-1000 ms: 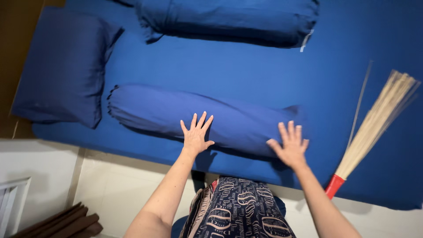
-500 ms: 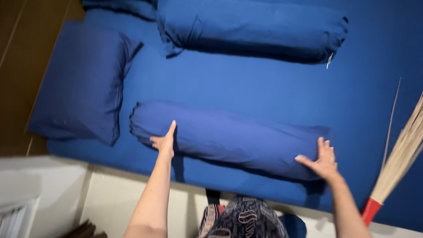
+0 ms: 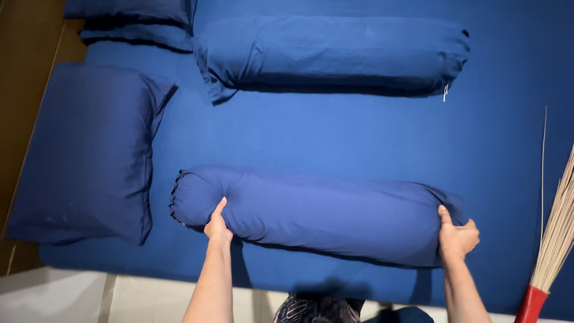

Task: The person straightens a blue fitted sheet on a bed, then uses a broom to dust and pat down several blue pillows and cylindrical cushions. The person arranges the pillows and cushions neatly on the bed.

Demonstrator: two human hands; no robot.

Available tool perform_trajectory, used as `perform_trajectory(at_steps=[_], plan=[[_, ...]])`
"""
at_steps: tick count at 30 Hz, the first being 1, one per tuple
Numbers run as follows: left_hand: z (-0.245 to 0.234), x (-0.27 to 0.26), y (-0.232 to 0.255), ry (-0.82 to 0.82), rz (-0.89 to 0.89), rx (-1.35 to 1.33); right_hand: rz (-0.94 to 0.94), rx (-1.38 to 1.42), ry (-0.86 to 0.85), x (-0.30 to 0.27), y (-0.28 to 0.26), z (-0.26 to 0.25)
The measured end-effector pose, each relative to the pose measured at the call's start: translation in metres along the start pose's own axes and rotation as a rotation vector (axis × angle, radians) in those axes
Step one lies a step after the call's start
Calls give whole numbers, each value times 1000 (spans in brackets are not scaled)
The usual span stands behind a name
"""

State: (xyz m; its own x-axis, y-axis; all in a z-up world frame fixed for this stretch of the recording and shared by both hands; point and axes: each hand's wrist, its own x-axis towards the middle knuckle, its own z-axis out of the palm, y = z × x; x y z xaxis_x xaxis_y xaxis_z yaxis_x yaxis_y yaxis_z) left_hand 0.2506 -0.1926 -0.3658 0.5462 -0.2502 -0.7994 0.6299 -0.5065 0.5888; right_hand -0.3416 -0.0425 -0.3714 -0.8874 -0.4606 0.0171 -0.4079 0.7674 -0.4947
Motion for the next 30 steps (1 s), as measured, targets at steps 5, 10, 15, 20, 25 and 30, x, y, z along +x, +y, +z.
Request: perform_trajectory(at_steps=[5, 10, 15, 20, 25, 30], plan=[[43, -5, 25, -65, 129, -104, -326, 405, 111, 38, -53, -12], [129, -29, 73, -330, 198, -249, -492, 713, 144, 109, -123, -13], [207, -29, 97, -382, 224, -159, -474, 690, 264, 191, -158, 25], [227, -23, 85, -186, 185, 303, -331, 221, -90, 205, -154, 52], [224, -40, 63, -265, 1283, 1066, -574, -126, -282, 146, -179, 75], [251, -50, 74, -363, 1213, 1552, -631, -161, -293, 142, -201, 84]])
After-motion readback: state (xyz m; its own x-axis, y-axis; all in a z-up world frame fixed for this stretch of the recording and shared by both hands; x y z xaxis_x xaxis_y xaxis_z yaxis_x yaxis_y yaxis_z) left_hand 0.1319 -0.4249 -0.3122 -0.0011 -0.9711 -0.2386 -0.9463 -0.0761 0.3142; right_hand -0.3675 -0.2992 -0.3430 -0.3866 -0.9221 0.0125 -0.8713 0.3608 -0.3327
